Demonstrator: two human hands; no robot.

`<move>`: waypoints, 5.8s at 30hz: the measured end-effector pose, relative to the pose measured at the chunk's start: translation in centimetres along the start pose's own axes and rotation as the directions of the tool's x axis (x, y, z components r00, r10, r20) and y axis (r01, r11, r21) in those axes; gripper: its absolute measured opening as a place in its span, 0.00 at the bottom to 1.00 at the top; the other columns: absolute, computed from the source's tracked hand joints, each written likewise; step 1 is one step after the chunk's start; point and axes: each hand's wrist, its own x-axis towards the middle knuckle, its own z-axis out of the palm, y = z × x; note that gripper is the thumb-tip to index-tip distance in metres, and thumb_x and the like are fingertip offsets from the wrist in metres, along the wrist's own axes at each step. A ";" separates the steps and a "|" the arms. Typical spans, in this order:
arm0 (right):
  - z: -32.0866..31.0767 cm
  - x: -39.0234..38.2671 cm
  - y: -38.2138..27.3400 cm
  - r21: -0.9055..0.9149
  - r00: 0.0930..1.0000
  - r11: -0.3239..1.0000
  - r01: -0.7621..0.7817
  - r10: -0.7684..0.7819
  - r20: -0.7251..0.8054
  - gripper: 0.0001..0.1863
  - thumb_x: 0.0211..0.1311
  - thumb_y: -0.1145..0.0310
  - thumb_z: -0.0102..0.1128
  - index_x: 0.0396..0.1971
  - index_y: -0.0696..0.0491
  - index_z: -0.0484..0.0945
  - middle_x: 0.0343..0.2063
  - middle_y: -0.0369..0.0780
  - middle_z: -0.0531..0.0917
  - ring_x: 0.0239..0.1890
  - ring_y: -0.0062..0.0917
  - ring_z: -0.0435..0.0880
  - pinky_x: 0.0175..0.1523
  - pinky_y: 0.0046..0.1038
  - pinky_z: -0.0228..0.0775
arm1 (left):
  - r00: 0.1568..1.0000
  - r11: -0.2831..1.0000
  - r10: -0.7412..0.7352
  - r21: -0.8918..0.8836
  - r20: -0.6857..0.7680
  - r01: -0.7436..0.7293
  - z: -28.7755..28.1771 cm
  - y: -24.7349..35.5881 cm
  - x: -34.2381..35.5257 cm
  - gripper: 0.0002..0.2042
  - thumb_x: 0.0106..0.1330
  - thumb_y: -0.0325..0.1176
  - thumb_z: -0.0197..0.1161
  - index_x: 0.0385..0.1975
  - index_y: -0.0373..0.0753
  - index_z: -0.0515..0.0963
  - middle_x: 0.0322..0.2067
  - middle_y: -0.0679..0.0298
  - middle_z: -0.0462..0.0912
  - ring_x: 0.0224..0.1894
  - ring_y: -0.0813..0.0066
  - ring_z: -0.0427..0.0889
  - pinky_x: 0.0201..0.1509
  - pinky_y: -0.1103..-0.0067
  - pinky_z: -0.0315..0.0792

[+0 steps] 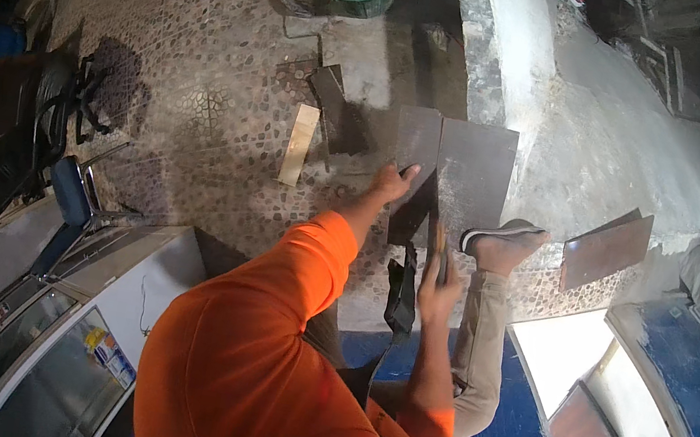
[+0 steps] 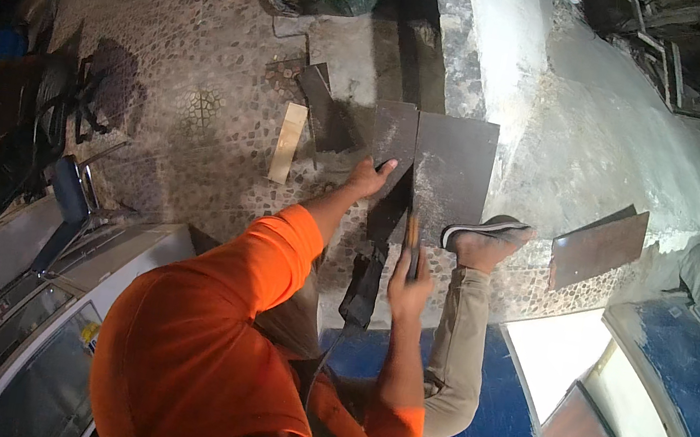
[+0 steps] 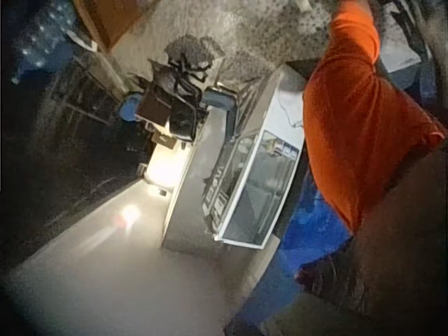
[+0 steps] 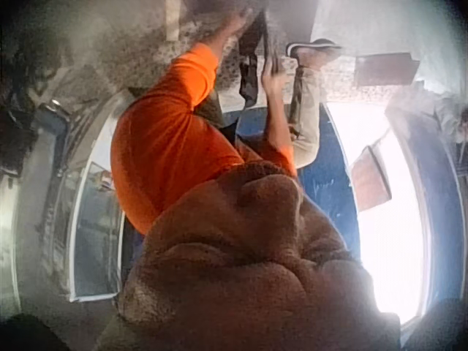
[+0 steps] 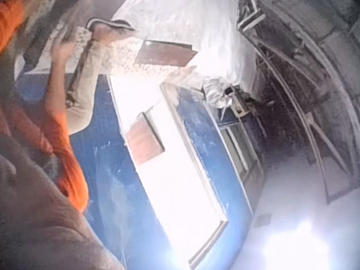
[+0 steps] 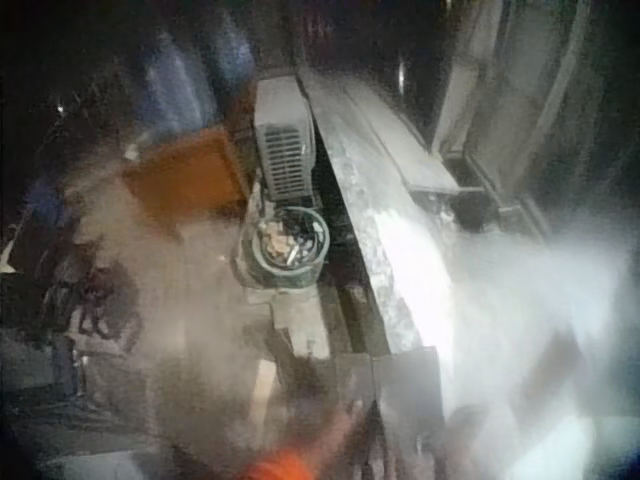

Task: The person uses a hand saw to cut a rectangular piece of wood placed on a tiled floor. They hold the wood steady with their left hand and saw with their right hand, producing sawdust as they work.

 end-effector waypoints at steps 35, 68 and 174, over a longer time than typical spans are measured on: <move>-9.6 -16.5 -4.5 0.124 0.963 0.955 -0.268 0.261 0.070 0.24 0.74 0.65 0.57 0.61 0.66 0.75 0.45 0.49 0.87 0.47 0.29 0.85 0.53 0.33 0.76 | 0.985 0.997 0.049 0.069 -0.163 -0.038 -0.5 -3.6 2.6 0.48 0.68 0.72 0.51 0.60 0.22 0.72 0.58 0.34 0.77 0.63 0.39 0.76 0.67 0.59 0.69; -8.9 -14.6 -3.6 0.267 0.961 0.924 -0.274 0.276 0.030 0.23 0.74 0.63 0.58 0.59 0.65 0.77 0.40 0.44 0.88 0.40 0.23 0.86 0.47 0.27 0.77 | 0.990 0.987 0.106 0.130 -0.089 -0.094 0.2 -2.2 1.8 0.52 0.69 0.74 0.46 0.65 0.18 0.64 0.62 0.32 0.73 0.67 0.41 0.73 0.69 0.60 0.68; -0.1 -8.7 4.8 0.202 0.987 0.970 -0.133 0.148 -0.058 0.25 0.71 0.63 0.62 0.62 0.64 0.76 0.50 0.54 0.86 0.53 0.30 0.85 0.57 0.30 0.75 | 0.962 0.884 -0.239 -0.439 -0.132 0.159 4.5 -1.9 -0.2 0.53 0.67 0.76 0.46 0.69 0.23 0.64 0.69 0.35 0.65 0.72 0.43 0.66 0.75 0.63 0.62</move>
